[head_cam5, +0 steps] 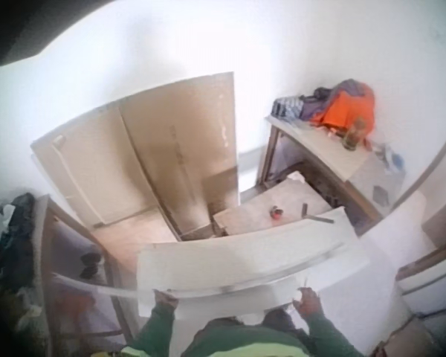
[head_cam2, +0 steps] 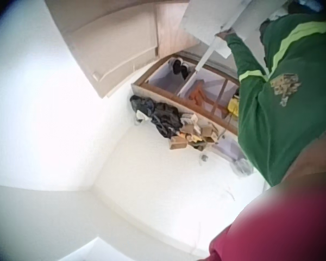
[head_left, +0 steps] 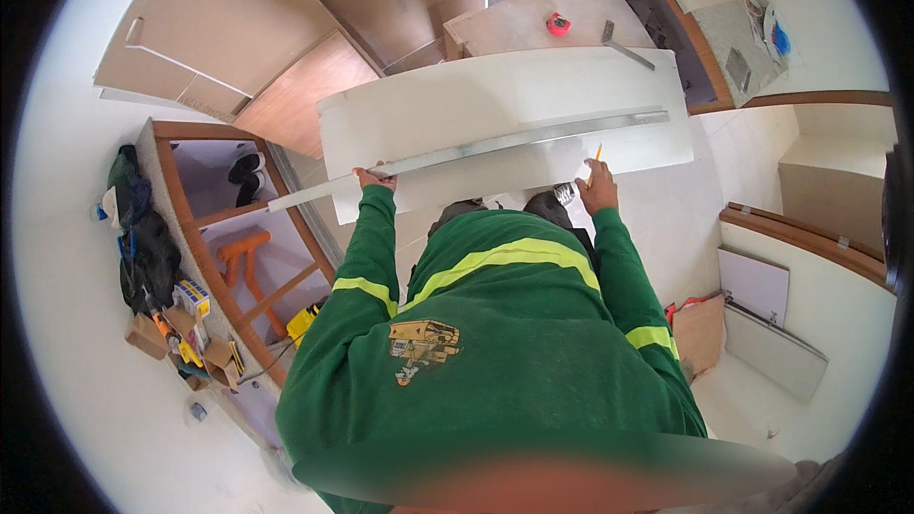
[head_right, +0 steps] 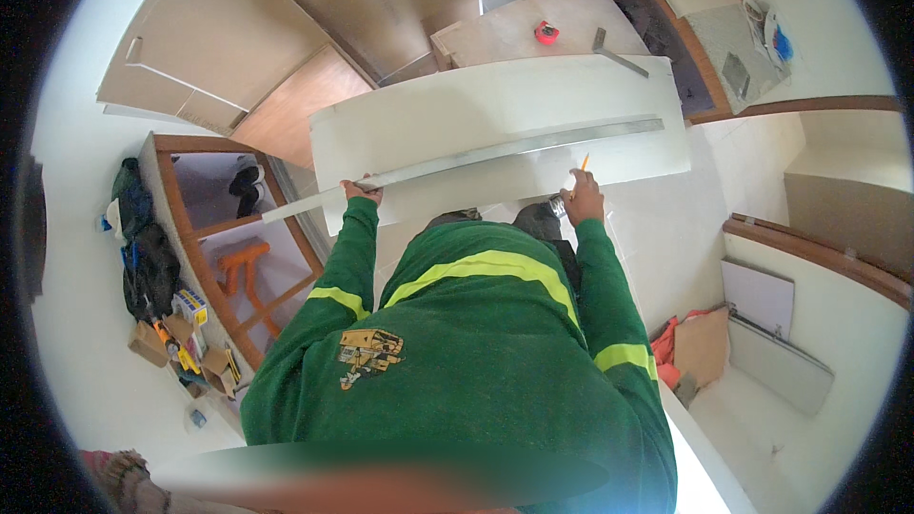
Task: The person measures a white rectangular panel with a tape measure and marks it with a pencil. They then use a metal straightedge to draw straight lines across the panel. The panel is rotated and repositioned several times during the process.
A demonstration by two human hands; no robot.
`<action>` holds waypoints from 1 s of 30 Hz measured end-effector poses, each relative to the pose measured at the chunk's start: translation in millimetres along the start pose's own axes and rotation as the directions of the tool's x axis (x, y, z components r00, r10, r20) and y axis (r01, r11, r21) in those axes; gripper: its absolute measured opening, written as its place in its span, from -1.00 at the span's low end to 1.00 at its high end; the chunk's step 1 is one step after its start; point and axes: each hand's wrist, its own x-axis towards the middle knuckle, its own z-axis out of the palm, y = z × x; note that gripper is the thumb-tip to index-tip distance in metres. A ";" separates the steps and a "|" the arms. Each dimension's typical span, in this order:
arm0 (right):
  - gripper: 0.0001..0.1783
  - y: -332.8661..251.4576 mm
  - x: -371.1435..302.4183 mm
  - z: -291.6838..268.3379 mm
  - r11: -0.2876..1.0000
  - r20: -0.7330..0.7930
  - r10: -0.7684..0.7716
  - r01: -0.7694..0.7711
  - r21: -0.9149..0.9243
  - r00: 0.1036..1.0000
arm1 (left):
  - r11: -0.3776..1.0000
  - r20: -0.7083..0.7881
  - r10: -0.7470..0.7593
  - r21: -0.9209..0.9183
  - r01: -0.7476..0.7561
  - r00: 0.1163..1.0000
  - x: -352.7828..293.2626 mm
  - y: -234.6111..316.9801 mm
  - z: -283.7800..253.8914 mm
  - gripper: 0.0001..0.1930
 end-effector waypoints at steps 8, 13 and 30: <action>-0.45 59.7 -87.6 18.9 0.947 -0.130 0.290 -0.264 0.185 0.948 | 0.974 0.082 -0.094 0.215 0.075 0.992 22.0 4.0 4.4 -0.40; -0.52 64.3 -123.7 33.9 0.890 -0.138 0.373 -0.312 0.333 0.918 | 0.932 0.100 -0.230 0.310 0.189 0.968 28.2 29.8 -3.3 -0.62; -0.55 51.3 -247.4 64.2 0.817 -0.081 0.458 -0.383 0.430 0.885 | 0.626 0.133 -0.029 0.775 -0.085 0.991 38.5 45.5 49.5 -0.68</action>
